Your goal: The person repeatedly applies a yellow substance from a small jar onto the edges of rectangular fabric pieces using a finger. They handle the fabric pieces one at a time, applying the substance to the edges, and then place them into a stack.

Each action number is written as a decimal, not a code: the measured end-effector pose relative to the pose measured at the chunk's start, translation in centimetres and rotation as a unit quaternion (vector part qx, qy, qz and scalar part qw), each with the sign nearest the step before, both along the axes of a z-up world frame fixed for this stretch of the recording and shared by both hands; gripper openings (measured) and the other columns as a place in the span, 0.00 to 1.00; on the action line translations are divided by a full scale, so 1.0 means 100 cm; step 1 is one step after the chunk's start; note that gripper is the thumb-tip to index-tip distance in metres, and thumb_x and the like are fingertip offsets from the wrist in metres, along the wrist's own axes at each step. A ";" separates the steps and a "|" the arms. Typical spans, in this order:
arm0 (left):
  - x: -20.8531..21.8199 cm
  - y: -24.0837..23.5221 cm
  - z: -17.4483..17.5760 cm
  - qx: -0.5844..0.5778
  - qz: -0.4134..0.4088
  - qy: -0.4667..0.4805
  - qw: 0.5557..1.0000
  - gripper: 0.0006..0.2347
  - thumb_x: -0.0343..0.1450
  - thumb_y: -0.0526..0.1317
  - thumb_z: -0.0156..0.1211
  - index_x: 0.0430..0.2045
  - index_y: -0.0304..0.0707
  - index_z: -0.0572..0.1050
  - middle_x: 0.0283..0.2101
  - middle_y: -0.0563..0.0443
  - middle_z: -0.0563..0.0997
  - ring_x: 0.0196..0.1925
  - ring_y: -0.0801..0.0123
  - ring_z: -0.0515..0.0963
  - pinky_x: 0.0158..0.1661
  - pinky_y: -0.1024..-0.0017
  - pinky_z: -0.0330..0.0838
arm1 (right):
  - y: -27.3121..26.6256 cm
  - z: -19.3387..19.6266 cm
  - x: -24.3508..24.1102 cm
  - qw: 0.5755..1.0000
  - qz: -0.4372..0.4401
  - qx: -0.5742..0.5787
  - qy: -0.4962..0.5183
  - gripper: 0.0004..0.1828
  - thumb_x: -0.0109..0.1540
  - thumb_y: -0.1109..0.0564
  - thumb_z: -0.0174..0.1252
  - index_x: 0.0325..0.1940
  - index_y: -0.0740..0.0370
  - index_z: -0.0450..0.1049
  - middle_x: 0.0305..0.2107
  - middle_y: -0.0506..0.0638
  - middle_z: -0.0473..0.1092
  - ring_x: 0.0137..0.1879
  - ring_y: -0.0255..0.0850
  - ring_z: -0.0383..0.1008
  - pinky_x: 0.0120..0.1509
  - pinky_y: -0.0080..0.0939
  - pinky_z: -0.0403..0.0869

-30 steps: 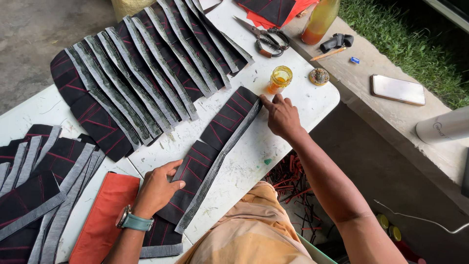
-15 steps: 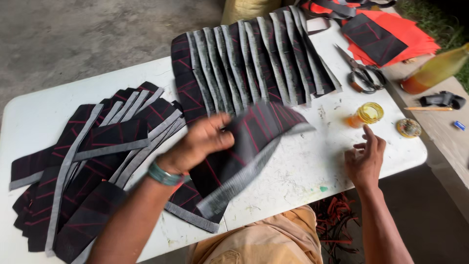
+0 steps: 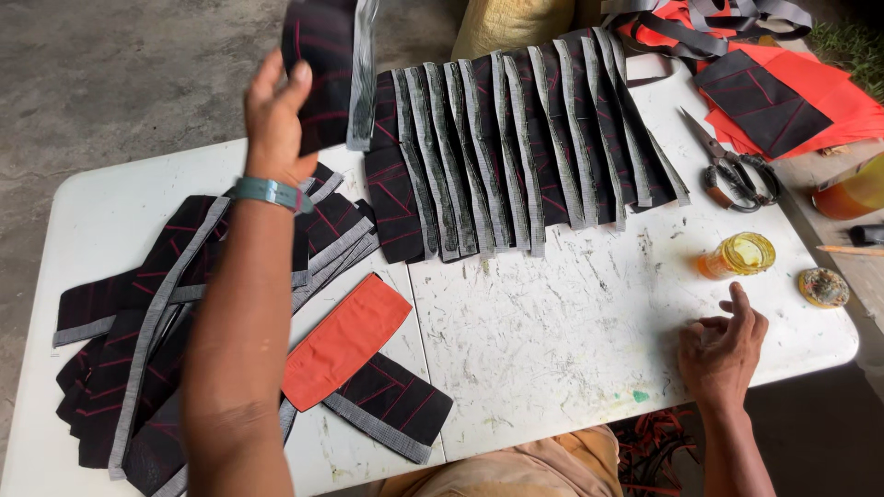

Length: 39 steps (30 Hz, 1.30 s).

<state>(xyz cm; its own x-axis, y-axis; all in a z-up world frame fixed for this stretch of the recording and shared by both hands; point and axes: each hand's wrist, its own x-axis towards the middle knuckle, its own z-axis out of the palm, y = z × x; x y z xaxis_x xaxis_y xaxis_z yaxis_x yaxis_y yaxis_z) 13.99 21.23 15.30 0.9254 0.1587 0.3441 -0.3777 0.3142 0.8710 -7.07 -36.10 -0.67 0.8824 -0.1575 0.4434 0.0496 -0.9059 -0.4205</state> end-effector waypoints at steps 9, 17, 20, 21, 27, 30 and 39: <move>-0.041 -0.010 -0.148 0.024 0.101 0.412 0.905 0.27 0.72 0.43 0.60 0.69 0.47 0.62 0.70 0.46 0.66 0.68 0.58 0.67 0.53 0.46 0.70 | -0.001 -0.002 -0.002 1.000 0.012 0.002 -0.012 0.42 0.61 0.70 0.51 0.80 0.65 0.51 0.55 0.65 0.63 0.57 0.50 0.69 0.55 0.44 0.77; -0.048 -0.031 -0.173 0.174 0.121 0.299 0.930 0.24 0.73 0.41 0.64 0.64 0.36 0.63 0.61 0.37 0.78 0.61 0.55 0.79 0.56 0.59 0.75 | -0.004 0.000 -0.004 1.000 0.006 0.008 0.011 0.42 0.61 0.71 0.50 0.80 0.67 0.51 0.55 0.65 0.63 0.53 0.48 0.72 0.51 0.44 0.78; -0.057 -0.002 -0.155 0.517 0.159 0.272 0.796 0.17 0.79 0.48 0.59 0.57 0.36 0.73 0.56 0.36 0.82 0.59 0.47 0.81 0.56 0.56 0.75 | -0.003 -0.002 -0.001 0.999 -0.006 0.017 0.030 0.41 0.62 0.70 0.50 0.81 0.66 0.51 0.55 0.65 0.62 0.50 0.47 0.74 0.51 0.44 0.78; -0.060 0.011 -0.147 0.644 0.165 0.272 0.696 0.17 0.82 0.51 0.55 0.55 0.38 0.78 0.55 0.36 0.83 0.58 0.44 0.81 0.56 0.53 0.74 | -0.002 -0.003 0.001 0.999 -0.004 0.023 0.024 0.41 0.62 0.70 0.51 0.80 0.66 0.52 0.55 0.66 0.62 0.49 0.48 0.74 0.51 0.45 0.78; -0.097 0.096 -0.123 0.672 0.193 0.182 0.692 0.25 0.72 0.51 0.62 0.62 0.40 0.72 0.62 0.33 0.70 0.59 0.39 0.73 0.54 0.51 0.72 | -0.004 -0.004 -0.007 1.000 0.013 0.005 -0.007 0.40 0.62 0.70 0.52 0.80 0.66 0.54 0.53 0.65 0.64 0.50 0.50 0.74 0.53 0.45 0.78; -0.133 0.099 -0.137 0.657 0.166 0.198 0.708 0.26 0.72 0.53 0.61 0.63 0.42 0.71 0.65 0.33 0.65 0.64 0.39 0.70 0.57 0.51 0.71 | -0.002 -0.003 -0.001 1.000 0.008 0.004 -0.008 0.39 0.63 0.69 0.52 0.80 0.67 0.54 0.52 0.64 0.65 0.51 0.50 0.74 0.53 0.45 0.78; -0.206 -0.003 -0.048 0.209 -0.088 0.039 0.973 0.27 0.81 0.57 0.44 0.59 0.28 0.73 0.57 0.40 0.81 0.64 0.60 0.77 0.66 0.64 0.68 | 0.003 0.001 0.000 1.000 0.014 0.009 0.001 0.38 0.62 0.69 0.53 0.78 0.69 0.56 0.52 0.64 0.66 0.50 0.50 0.74 0.53 0.47 0.77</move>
<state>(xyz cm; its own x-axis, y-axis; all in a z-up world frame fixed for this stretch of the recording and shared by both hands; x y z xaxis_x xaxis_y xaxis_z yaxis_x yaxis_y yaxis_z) -6.57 20.89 10.47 0.9514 -0.1439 0.2724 -0.2780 -0.0200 0.9604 -7.03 -35.83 -0.54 0.8878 -0.1401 0.4384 0.0745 -0.8962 -0.4374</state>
